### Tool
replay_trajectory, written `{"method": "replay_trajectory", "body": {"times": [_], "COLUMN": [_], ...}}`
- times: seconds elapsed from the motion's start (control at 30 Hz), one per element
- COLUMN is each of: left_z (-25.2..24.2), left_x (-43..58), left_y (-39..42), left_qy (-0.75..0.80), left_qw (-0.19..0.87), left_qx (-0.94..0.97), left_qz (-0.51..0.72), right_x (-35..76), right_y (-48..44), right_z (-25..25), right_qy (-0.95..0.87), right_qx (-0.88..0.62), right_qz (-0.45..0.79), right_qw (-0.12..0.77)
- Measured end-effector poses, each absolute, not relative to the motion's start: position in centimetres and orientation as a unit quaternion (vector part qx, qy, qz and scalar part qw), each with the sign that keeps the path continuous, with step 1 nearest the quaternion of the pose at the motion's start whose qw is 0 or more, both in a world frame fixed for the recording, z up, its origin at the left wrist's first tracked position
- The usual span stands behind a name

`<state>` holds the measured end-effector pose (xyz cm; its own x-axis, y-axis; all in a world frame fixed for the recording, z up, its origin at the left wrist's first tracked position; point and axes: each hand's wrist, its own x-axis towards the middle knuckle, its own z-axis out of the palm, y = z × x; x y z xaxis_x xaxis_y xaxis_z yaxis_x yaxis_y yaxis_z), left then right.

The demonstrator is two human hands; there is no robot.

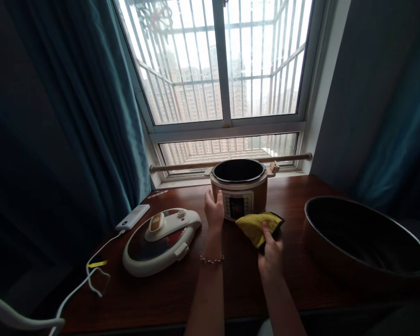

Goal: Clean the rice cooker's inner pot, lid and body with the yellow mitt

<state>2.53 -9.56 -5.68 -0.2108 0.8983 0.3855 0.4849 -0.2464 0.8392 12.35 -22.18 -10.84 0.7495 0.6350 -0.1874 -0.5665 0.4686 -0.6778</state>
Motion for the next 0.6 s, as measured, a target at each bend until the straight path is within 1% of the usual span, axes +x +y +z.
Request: {"method": "replay_trajectory", "body": {"times": [0.1,0.17,0.2,0.33,0.4,0.47,0.53,0.6], "left_z": [-7.0,-7.0,-6.8,-6.6,-7.1,-7.7,-8.2,-8.5], "left_x": [3.0,2.6,2.3,1.1,1.0,1.3,1.7,2.1], "left_y": [-9.1,-7.8,-7.0,-4.3,-3.8,-3.8,-3.8,-3.8], "left_qy": [0.557,0.537,0.526,0.476,0.455,0.433,0.413,0.400], "left_qw": [0.262,0.294,0.308,0.374,0.408,0.434,0.448,0.448], "left_qx": [0.565,0.545,0.536,0.511,0.506,0.510,0.518,0.524], "left_qz": [0.550,0.573,0.584,0.611,0.609,0.603,0.601,0.604], "right_x": [15.3,17.9,19.3,24.8,26.8,28.0,28.5,28.6], "right_y": [-22.6,-22.2,-21.6,-15.9,-11.7,-7.7,-4.7,-2.9], "right_z": [-10.9,-9.7,-8.6,-2.3,0.4,1.9,2.0,1.3], "right_qy": [-0.094,-0.131,-0.152,-0.296,-0.369,-0.411,-0.423,-0.422], "right_qx": [-0.494,-0.571,-0.601,-0.667,-0.711,-0.766,-0.780,-0.786], "right_qz": [0.149,0.013,-0.039,-0.169,-0.167,-0.074,-0.024,-0.003], "right_qw": [0.852,0.811,0.784,0.663,0.574,0.488,0.459,0.452]}}
